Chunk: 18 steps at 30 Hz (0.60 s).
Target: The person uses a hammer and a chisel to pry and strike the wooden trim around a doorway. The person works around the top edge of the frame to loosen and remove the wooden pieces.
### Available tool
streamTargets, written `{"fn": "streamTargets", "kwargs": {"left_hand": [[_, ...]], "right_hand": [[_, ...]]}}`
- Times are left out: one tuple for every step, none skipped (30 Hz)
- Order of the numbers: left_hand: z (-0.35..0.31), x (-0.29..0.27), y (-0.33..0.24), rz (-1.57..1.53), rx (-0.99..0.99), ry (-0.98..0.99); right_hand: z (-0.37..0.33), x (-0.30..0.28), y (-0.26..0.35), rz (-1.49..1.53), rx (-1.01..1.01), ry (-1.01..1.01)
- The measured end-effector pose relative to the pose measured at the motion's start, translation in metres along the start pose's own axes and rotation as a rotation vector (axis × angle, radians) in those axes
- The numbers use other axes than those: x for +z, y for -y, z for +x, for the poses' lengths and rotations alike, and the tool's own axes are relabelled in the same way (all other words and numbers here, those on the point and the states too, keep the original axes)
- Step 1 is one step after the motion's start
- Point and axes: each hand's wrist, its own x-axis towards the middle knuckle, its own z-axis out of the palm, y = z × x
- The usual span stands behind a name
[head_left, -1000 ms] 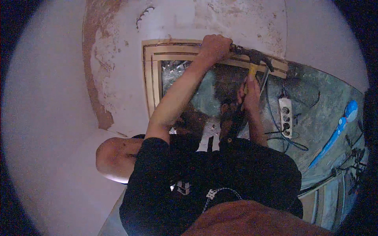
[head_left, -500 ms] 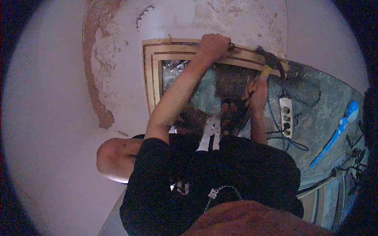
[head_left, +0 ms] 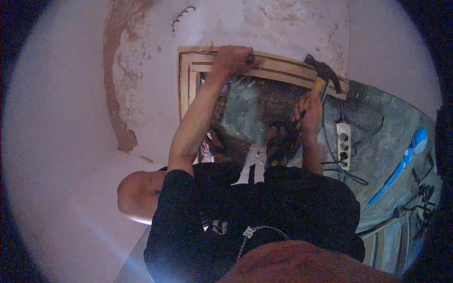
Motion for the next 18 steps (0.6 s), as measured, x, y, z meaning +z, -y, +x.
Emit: {"fn": "streamTargets", "kwargs": {"left_hand": [[-0.002,0.005,-0.003,-0.05,0.006,-0.04],[0.004,0.004,-0.024,-0.118,0.03,-0.08],[0.006,-0.003,-0.04,-0.17,0.044,-0.117],[0.01,-0.009,-0.055,-0.188,0.077,-0.132],[0.013,-0.015,-0.069,-0.206,0.111,-0.146],[0.015,-0.018,-0.078,-0.216,0.143,-0.16],[0.015,-0.017,-0.086,-0.24,0.168,-0.197],[0.016,-0.014,-0.093,-0.268,0.195,-0.234],[0.016,-0.01,-0.098,-0.297,0.222,-0.27],[0.016,-0.006,-0.101,-0.303,0.216,-0.308],[0.015,-0.003,-0.104,-0.309,0.209,-0.345],[0.015,0.0,-0.106,-0.32,0.203,-0.383],[0.015,0.003,-0.108,-0.331,0.217,-0.408],[0.015,0.004,-0.108,-0.338,0.228,-0.433],[0.014,0.004,-0.108,-0.345,0.239,-0.458],[0.014,0.005,-0.107,-0.345,0.254,-0.469],[0.016,0.005,-0.106,-0.344,0.269,-0.48],[0.019,0.006,-0.106,-0.348,0.287,-0.494]], "right_hand": [[-0.002,-0.001,0.002,0.055,0.002,-0.006],[-0.003,-0.007,0.01,0.021,0.012,-0.053],[-0.005,-0.006,0.016,-0.004,0.03,-0.084],[-0.007,-0.006,0.023,-0.029,0.042,-0.118],[-0.009,-0.008,0.027,-0.028,0.023,-0.108],[-0.01,-0.007,0.029,-0.022,0.005,-0.092],[-0.011,-0.008,0.03,-0.017,-0.013,-0.077],[-0.012,-0.011,0.03,-0.005,-0.027,-0.074],[-0.012,-0.013,0.03,0.007,-0.042,-0.071],[-0.013,-0.014,0.029,0.019,-0.056,-0.068],[-0.014,-0.016,0.03,0.027,-0.045,-0.085],[-0.015,-0.016,0.032,0.032,-0.035,-0.105],[-0.016,-0.017,0.034,0.037,-0.024,-0.124],[-0.016,-0.018,0.034,0.031,-0.037,-0.112],[-0.016,-0.019,0.033,0.026,-0.05,-0.1],[-0.016,-0.021,0.033,0.02,-0.062,-0.087],[-0.015,-0.024,0.031,0.033,-0.042,-0.083],[-0.013,-0.028,0.03,0.043,-0.025,-0.084]]}}
